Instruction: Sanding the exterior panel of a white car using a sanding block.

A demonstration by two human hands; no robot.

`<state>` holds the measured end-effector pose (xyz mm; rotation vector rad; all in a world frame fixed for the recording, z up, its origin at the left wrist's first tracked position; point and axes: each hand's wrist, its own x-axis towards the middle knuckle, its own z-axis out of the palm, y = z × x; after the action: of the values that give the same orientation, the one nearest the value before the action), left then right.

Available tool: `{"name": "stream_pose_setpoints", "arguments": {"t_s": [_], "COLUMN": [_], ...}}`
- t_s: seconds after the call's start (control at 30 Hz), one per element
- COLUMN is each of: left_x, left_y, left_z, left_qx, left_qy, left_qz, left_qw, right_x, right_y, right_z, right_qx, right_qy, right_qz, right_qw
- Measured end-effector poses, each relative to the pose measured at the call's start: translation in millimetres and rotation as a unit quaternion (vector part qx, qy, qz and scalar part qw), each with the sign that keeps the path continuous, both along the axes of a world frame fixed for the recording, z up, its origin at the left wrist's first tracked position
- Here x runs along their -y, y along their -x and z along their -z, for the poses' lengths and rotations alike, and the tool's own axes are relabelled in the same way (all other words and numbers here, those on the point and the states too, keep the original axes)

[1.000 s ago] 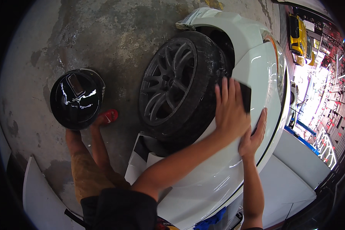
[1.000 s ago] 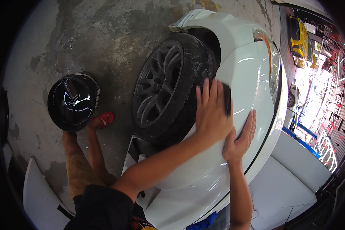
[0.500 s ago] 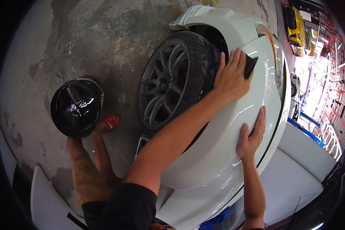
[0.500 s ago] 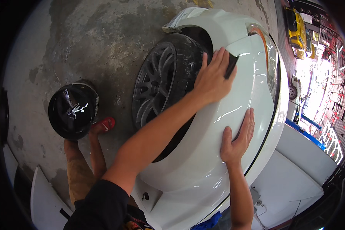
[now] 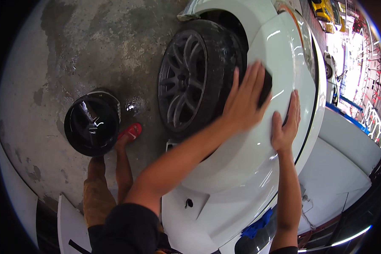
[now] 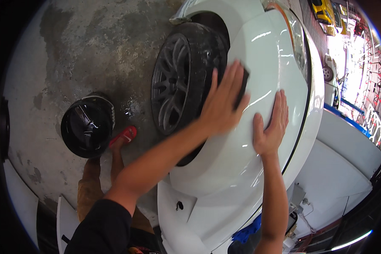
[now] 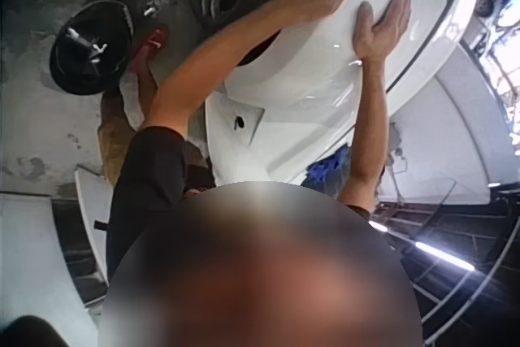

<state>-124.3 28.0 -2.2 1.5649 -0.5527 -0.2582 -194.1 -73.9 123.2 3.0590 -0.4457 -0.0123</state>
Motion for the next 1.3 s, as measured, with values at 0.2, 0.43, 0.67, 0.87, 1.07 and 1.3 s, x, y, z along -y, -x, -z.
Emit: {"name": "stream_pose_setpoints", "arguments": {"t_s": [0.2,0.43,0.67,0.87,1.07,1.3], "left_x": [6.6,-70.6,-48.3,-120.3,-84.5,-150.5], "left_y": [-28.6,123.7,56.0,227.3,118.4,256.8], "left_z": [-4.3,-10.0,-1.6,3.4,4.2,29.7], "left_qx": [-0.036,-0.043,-0.056,-0.06,-0.035,-0.025], "left_qy": [0.031,0.078,0.135,0.116,0.169,0.108], "left_qz": [-0.013,0.053,-0.02,0.061,0.003,0.111], "left_qw": [0.999,0.995,0.989,0.99,0.985,0.988], "right_x": [-6.9,5.7,-0.5,13.9,0.0,18.4], "right_y": [-2.1,8.1,-5.6,5.2,-11.3,3.0], "right_z": [1.3,3.7,18.1,11.2,13.5,15.3], "right_qx": [0.011,0.034,0.051,0.041,0.048,0.061], "right_qy": [0.002,0.008,-0.002,0.022,-0.001,0.049], "right_qz": [-0.013,-0.013,-0.006,0.036,0.049,0.038], "right_qw": [1.0,0.999,0.999,0.998,0.998,0.996]}}
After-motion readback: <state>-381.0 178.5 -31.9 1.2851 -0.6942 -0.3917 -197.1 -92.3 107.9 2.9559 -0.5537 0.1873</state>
